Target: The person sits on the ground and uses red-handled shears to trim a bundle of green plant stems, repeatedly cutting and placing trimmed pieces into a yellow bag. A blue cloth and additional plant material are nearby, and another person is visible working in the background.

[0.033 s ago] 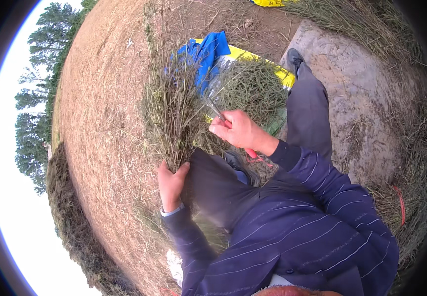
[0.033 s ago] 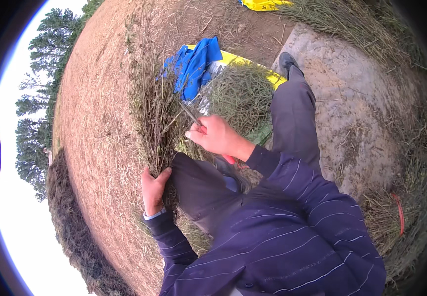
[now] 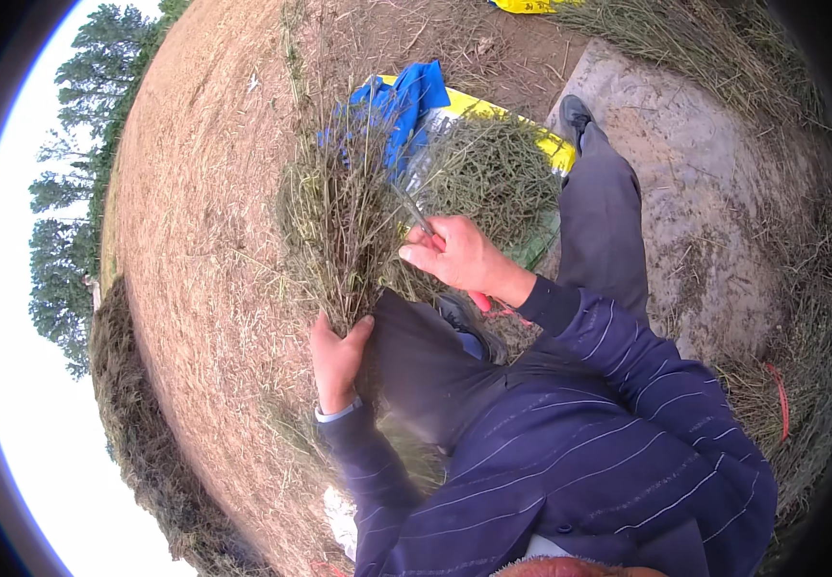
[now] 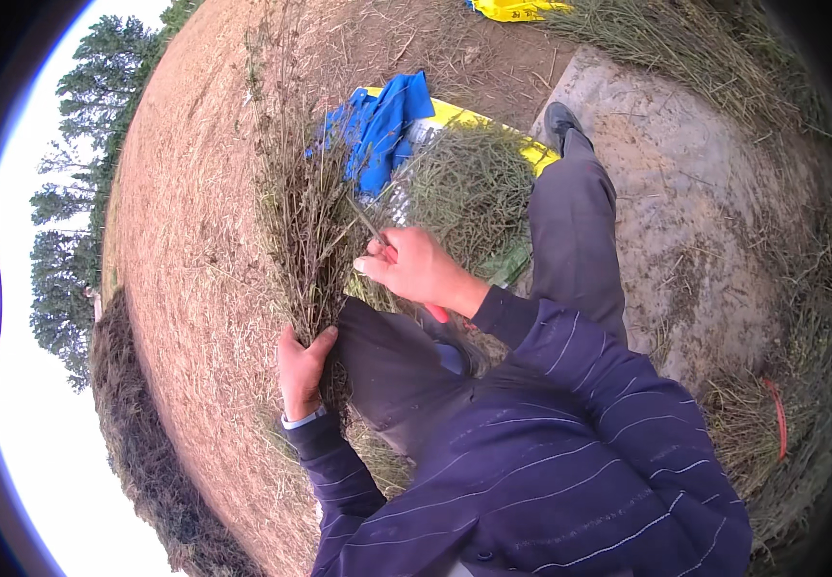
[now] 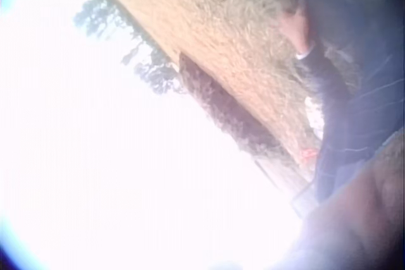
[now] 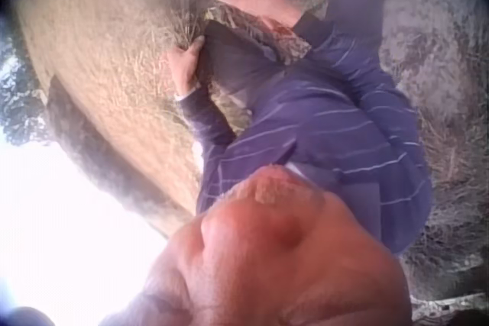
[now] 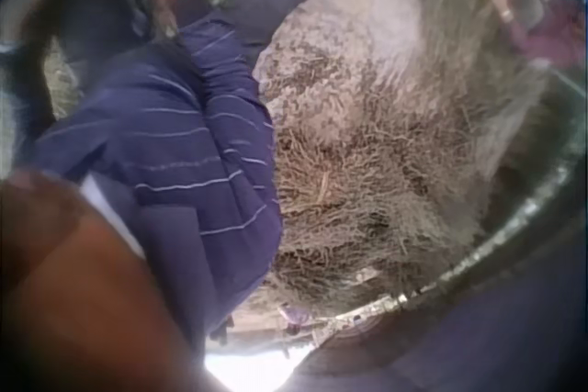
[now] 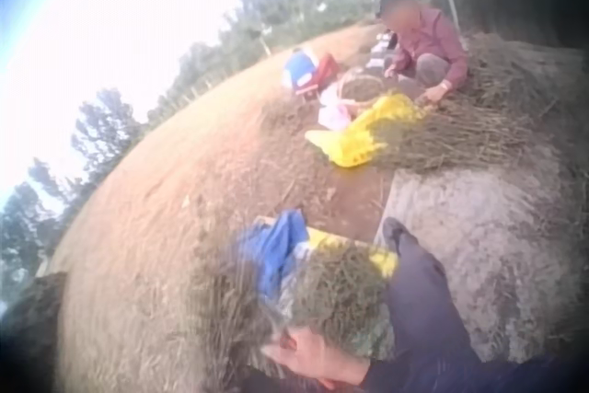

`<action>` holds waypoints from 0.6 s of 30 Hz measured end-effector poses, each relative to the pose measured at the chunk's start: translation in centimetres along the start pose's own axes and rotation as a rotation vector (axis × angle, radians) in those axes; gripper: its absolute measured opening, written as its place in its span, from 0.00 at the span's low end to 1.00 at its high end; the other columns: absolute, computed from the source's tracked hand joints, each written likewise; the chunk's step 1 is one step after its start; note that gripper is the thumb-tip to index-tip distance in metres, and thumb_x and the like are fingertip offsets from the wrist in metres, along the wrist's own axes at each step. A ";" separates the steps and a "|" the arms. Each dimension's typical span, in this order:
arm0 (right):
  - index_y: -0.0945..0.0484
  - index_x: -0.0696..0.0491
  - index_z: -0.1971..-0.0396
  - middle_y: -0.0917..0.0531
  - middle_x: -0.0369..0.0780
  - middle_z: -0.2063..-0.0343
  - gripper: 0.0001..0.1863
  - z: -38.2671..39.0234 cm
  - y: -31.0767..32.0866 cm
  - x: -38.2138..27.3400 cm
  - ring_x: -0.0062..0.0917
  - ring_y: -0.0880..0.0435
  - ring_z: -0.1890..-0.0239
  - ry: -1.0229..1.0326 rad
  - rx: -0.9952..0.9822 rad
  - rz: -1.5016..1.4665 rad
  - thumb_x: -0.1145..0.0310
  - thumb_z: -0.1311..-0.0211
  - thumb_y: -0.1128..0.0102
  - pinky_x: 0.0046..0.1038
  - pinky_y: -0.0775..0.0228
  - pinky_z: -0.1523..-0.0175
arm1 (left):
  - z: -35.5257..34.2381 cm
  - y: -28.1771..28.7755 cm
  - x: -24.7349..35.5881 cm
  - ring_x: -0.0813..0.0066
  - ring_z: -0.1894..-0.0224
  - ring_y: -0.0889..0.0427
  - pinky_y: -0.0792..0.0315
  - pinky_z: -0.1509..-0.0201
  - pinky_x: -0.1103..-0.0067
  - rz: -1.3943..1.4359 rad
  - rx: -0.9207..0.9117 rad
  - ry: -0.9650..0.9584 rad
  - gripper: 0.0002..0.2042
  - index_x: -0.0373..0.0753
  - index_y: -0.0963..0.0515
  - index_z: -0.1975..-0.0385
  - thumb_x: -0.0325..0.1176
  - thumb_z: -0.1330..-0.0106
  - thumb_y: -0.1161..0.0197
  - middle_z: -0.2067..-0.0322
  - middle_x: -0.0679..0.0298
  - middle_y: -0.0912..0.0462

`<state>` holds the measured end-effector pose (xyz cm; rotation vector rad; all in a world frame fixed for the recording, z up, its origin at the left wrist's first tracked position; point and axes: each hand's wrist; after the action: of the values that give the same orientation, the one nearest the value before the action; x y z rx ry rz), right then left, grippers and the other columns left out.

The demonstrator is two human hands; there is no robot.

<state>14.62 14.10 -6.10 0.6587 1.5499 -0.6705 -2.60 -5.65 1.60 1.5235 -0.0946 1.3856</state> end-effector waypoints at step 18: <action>0.19 0.60 0.49 0.16 0.34 0.68 0.17 -2.3 -5.8 -2.9 0.17 0.21 0.70 -0.230 -0.023 -0.442 0.77 0.38 0.36 0.28 0.28 0.65 | 2.8 -1.1 -0.5 0.84 0.66 0.28 0.34 0.60 0.81 0.619 0.068 0.084 0.09 0.35 0.19 0.54 0.36 0.20 0.38 0.66 0.72 0.18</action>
<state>8.96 11.89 -2.80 0.2075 1.4939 -1.0192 -0.11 -7.35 1.09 1.5556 -0.5055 1.9498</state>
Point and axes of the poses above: each hand's wrist, its own z-axis away from the middle knuckle, its own y-axis out of the back of the hand, x = y × z
